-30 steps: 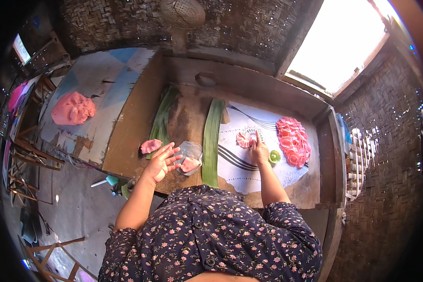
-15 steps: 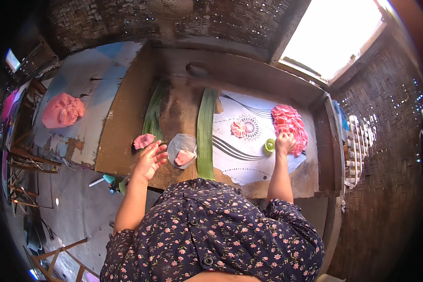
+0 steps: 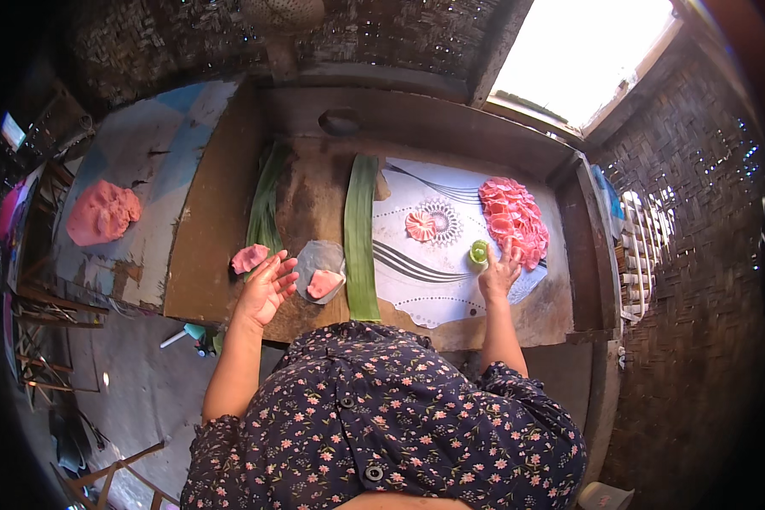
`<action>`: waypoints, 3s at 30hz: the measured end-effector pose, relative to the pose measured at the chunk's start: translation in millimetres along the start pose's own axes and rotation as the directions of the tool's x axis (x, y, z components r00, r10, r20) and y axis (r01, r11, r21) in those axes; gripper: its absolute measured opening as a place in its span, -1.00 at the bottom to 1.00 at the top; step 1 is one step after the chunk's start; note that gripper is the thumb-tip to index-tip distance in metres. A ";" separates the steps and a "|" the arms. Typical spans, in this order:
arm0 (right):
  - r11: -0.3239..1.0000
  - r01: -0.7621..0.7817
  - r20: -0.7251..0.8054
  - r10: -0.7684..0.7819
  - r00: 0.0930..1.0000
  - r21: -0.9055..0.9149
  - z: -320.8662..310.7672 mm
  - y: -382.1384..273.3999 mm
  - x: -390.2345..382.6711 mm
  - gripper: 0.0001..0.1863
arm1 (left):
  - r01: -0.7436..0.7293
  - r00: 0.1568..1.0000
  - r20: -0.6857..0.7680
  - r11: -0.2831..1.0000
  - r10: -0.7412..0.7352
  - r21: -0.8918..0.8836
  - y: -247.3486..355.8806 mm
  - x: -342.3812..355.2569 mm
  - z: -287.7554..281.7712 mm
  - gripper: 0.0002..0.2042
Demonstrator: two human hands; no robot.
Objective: The person repeatedly takes small pieces of pink dough, rolls them between their palms, and uses a small plastic mold to press and shape them into decorative flower-like forms. The shaped pieces are placed on a patterned mat on the table.
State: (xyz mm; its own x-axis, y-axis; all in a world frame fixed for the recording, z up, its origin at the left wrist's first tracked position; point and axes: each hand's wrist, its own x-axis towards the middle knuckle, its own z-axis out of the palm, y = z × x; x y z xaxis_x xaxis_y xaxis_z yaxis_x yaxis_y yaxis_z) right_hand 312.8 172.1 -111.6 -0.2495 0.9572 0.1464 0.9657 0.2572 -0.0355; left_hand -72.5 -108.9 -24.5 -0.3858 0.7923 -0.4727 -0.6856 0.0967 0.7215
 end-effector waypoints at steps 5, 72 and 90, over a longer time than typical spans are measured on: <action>0.962 0.026 0.051 -0.042 0.998 0.272 -34.1 -40.8 12.6 -0.44 | -0.018 0.984 0.163 0.953 0.071 -0.302 10.9 1.3 25.8 -0.52; -0.274 0.861 -0.834 -0.488 0.259 0.428 -304.2 -353.8 -74.0 -0.21 | -0.935 0.298 -0.049 0.281 0.953 -0.216 88.4 -119.1 166.9 -0.34; -0.215 -0.360 -0.155 -0.970 0.186 0.908 -272.9 -319.7 -85.4 -0.34 | -0.715 -0.132 0.332 -0.322 0.934 0.621 111.9 -100.0 122.2 -0.32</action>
State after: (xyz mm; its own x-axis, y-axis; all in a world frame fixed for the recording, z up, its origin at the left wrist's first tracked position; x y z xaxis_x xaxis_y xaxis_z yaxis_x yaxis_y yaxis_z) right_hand 45.0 -28.1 157.1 -0.9722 -0.0915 0.2153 -0.1825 -0.2793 -0.9427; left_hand -35.2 -103.8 165.3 -0.3843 0.1864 0.9042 0.8796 -0.2236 0.4199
